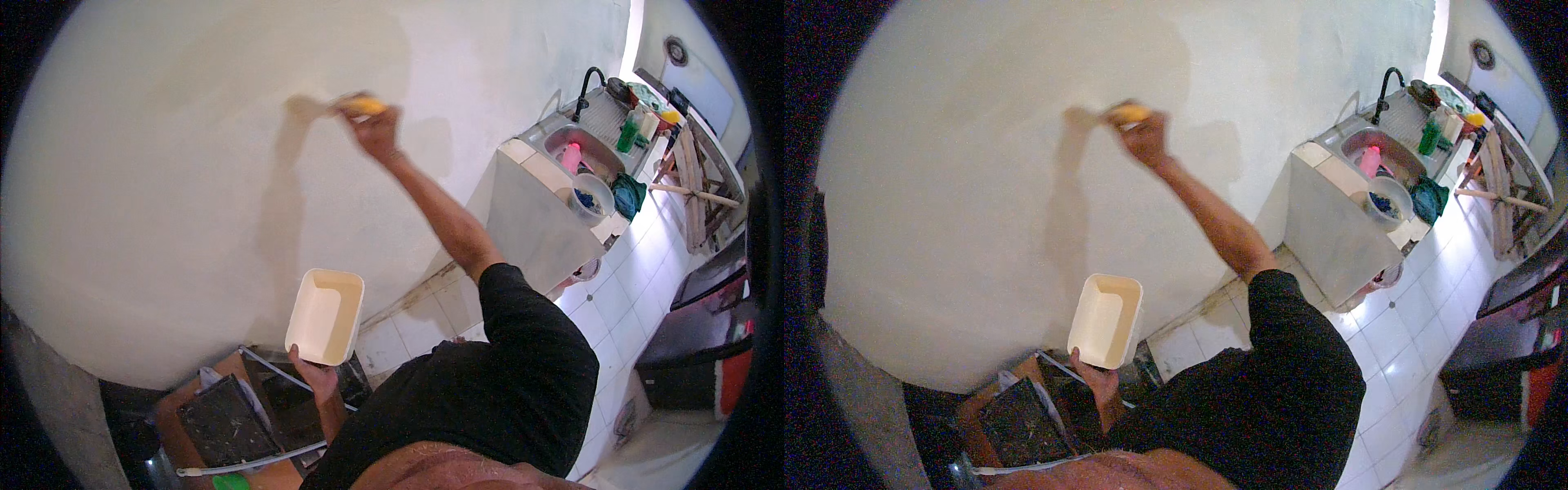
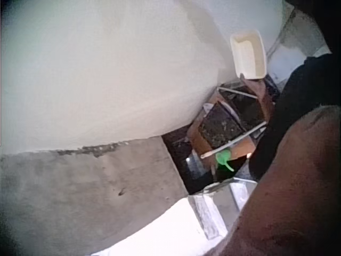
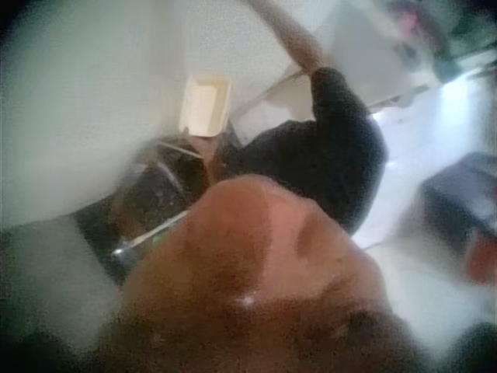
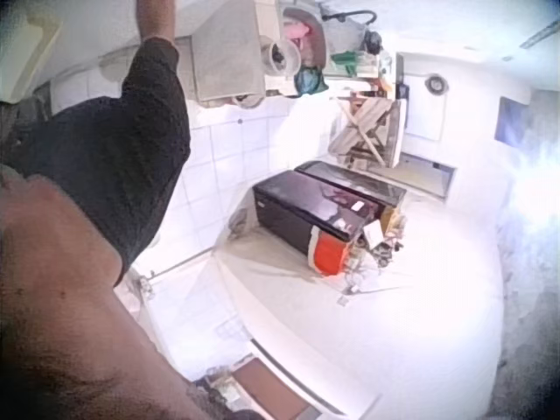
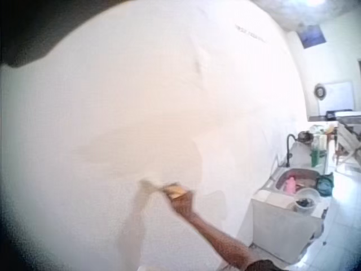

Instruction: The person paints a wall using a brush. The person dips the brush into a yellow container, then applies the paint to the white wall with vertical strokes, repeating this action multiple times.

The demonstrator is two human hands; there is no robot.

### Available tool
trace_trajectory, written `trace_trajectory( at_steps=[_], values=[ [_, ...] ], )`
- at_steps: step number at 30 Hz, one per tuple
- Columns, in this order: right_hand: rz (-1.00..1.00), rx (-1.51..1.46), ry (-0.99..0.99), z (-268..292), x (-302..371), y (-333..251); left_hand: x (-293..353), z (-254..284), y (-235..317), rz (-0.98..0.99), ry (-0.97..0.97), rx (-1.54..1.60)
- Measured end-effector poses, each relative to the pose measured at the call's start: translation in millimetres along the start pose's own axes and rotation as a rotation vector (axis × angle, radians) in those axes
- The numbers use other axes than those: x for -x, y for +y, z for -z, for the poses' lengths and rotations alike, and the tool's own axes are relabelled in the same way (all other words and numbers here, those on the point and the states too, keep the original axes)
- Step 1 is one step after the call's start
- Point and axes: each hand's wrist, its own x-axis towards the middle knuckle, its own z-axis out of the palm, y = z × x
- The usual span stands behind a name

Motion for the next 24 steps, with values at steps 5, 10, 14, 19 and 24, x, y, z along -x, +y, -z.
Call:
trace_trajectory(
  at_steps=[5,10,14,19,24],
  values=[
    [-0.054,0.290,0.476,132,-56,84,-5,16,-3,-0.010,-0.022,0.022],
    [0.010,0.577,0.516,119,-59,77,0,7,5,0.057,0.061,0.056],
    [0.087,0.552,0.276,-5,0,11,-9,14,8,0.087,0.030,0.030],
    [-0.023,-0.037,-0.005,-61,48,-105,-24,35,7,0.100,-0.034,-0.038],
    [0.221,0.022,-0.532,-19,117,-140,-28,35,1,0.153,-0.068,-0.076]
  ],
)
